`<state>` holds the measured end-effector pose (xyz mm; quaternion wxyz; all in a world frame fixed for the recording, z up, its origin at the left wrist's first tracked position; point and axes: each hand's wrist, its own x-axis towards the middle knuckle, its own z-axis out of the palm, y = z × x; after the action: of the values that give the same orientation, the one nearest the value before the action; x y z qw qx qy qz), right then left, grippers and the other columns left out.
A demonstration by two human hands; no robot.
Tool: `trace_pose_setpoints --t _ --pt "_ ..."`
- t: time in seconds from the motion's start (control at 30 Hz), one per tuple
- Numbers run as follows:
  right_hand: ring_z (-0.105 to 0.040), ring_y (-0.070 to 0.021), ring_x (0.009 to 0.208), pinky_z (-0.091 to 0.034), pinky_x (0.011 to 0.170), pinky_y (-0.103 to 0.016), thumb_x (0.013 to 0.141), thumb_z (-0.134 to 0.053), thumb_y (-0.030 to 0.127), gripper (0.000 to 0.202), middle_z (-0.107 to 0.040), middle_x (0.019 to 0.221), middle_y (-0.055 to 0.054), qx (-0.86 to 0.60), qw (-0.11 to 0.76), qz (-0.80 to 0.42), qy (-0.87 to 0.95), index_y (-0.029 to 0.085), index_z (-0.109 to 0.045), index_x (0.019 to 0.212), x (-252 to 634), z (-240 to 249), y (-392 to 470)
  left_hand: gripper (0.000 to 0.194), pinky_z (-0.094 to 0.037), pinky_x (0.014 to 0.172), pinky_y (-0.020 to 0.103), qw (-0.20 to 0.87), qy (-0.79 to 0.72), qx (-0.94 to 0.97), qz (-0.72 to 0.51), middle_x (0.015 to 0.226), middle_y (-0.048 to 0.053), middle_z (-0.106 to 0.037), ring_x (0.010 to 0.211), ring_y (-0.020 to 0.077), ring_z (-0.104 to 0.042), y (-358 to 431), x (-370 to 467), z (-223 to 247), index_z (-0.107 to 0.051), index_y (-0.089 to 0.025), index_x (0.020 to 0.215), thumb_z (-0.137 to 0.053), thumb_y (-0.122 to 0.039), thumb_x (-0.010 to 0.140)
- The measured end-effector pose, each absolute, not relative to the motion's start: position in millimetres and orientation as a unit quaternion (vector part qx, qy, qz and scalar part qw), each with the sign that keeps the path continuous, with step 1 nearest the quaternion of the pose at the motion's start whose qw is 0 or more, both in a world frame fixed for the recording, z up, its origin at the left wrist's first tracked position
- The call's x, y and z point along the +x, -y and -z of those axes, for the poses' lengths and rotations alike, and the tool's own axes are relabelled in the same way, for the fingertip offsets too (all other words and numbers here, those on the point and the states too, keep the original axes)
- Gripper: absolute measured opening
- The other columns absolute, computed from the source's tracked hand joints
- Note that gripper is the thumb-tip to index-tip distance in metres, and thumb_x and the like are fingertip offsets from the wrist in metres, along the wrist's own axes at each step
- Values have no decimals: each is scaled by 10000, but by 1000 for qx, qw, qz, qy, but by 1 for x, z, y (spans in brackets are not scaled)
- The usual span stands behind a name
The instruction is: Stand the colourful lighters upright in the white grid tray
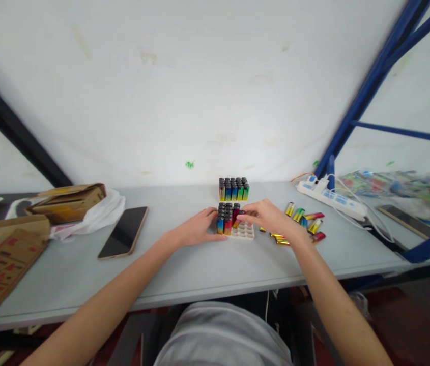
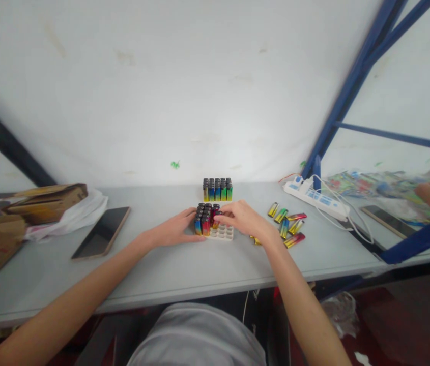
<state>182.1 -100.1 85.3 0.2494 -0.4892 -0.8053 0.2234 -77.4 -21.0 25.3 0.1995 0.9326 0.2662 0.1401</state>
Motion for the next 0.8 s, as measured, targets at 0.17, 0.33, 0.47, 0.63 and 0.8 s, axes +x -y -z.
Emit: trace_pose_setpoints --t 0.17,0.33,0.47,0.63,0.8 --pt "-507 -145 597 -322 608 -267 1021 -577 397 357 -673 679 -14 -526 204 -166 809 160 -741 810 177 -87 102 768 -402 1190 451 198 -266 932 -143 1460 149 -548 1349 352 -540 22 -78 -25 -529 -185 1441 -690 -679 875" --pt "-563 -170 658 -359 657 -274 1047 -561 339 301 -715 783 -51 -502 192 -136 832 153 -735 888 178 -85 99 756 -420 1183 453 195 -262 933 -152 1446 132 -563 1334 346 -554 21 -79 -25 -538 -208 1441 -685 -688 876" --pt "-608 -194 706 -388 687 -282 1054 -553 328 287 -737 844 -75 -494 184 -125 840 156 -730 908 179 -82 96 761 -422 1181 464 196 -262 933 -149 1446 137 -562 1333 350 -553 20 -79 -24 -541 -202 1441 -688 -686 873" --pt "-642 -204 776 -415 729 -285 1060 -547 324 241 -753 939 -91 -499 187 -111 839 161 -723 1040 176 -81 96 768 -415 1188 456 185 -261 937 -144 1425 146 -566 1322 332 -560 19 -79 -23 -517 -194 1456 -687 -675 883" --pt "-642 -202 761 -406 705 -281 1054 -556 326 252 -752 917 -95 -509 172 -98 838 160 -730 977 177 -78 95 767 -409 1194 444 190 -263 934 -148 1443 142 -561 1339 334 -550 20 -79 -24 -529 -191 1449 -689 -678 878"
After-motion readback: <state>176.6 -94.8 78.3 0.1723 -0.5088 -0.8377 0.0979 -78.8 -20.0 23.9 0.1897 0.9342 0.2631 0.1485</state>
